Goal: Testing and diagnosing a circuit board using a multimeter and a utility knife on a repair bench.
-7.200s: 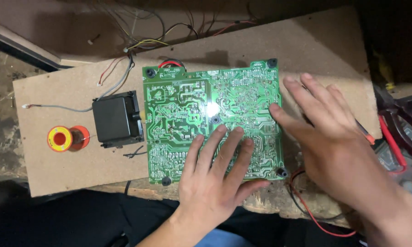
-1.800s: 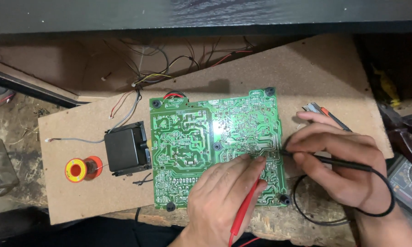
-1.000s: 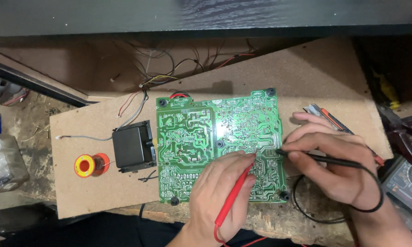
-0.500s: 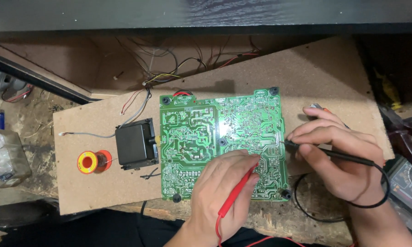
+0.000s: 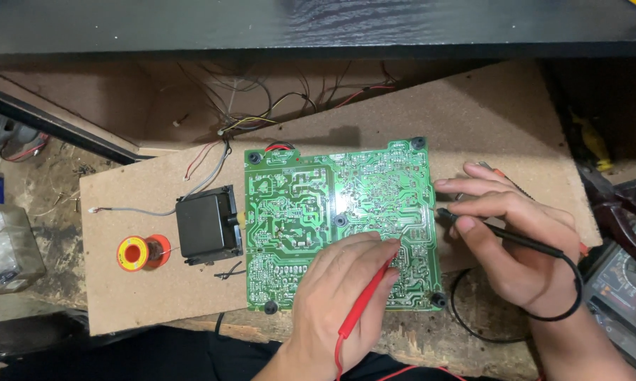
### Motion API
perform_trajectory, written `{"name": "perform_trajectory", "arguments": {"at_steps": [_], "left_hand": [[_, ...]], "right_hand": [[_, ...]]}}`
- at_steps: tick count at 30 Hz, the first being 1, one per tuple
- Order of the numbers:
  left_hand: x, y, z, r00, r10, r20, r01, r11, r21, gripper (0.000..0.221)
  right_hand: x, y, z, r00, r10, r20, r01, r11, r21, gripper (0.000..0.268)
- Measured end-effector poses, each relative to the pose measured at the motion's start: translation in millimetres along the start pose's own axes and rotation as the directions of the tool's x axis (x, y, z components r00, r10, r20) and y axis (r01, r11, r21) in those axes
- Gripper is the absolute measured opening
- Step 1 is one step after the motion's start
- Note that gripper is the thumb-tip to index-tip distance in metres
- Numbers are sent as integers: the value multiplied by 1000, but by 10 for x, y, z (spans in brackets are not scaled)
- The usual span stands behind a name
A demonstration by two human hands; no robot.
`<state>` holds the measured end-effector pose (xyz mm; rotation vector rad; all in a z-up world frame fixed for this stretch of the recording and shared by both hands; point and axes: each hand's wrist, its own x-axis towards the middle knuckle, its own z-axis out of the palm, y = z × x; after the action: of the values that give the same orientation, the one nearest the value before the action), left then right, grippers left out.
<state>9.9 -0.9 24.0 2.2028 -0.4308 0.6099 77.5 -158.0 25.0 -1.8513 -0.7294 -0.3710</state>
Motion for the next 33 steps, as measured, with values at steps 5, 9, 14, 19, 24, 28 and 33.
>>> {"name": "perform_trajectory", "arguments": {"at_steps": [5, 9, 14, 19, 24, 28, 33], "left_hand": [[-3, -8, -1, 1000, 9, 2, -9, 1000, 6, 17], [-1, -10, -6, 1000, 7, -3, -7, 1000, 3, 17], [3, -14, -7, 1000, 19, -13, -19, 1000, 1, 16], [-3, -17, -1, 1000, 2, -8, -2, 1000, 10, 15], [12, -13, -9, 1000, 17, -12, -17, 1000, 16, 15], [9, -18, -10, 1000, 12, -7, -12, 1000, 14, 15], [13, -9, -24, 1000, 13, -17, -13, 1000, -1, 16]], "right_hand": [[3, 17, -5, 999, -46, 8, 46, 999, -12, 10], [11, 0, -6, 999, -23, 26, 24, 999, -38, 7], [19, -10, 5, 999, -18, 31, 19, 999, -50, 9], [35, -44, 11, 999, 27, 27, -25, 998, -60, 8], [38, -56, 18, 999, 41, 16, -40, 997, -72, 9], [34, -48, 22, 999, 43, 8, -43, 996, -83, 10], [33, -34, 29, 1000, 18, 4, -17, 996, -85, 11]]}}
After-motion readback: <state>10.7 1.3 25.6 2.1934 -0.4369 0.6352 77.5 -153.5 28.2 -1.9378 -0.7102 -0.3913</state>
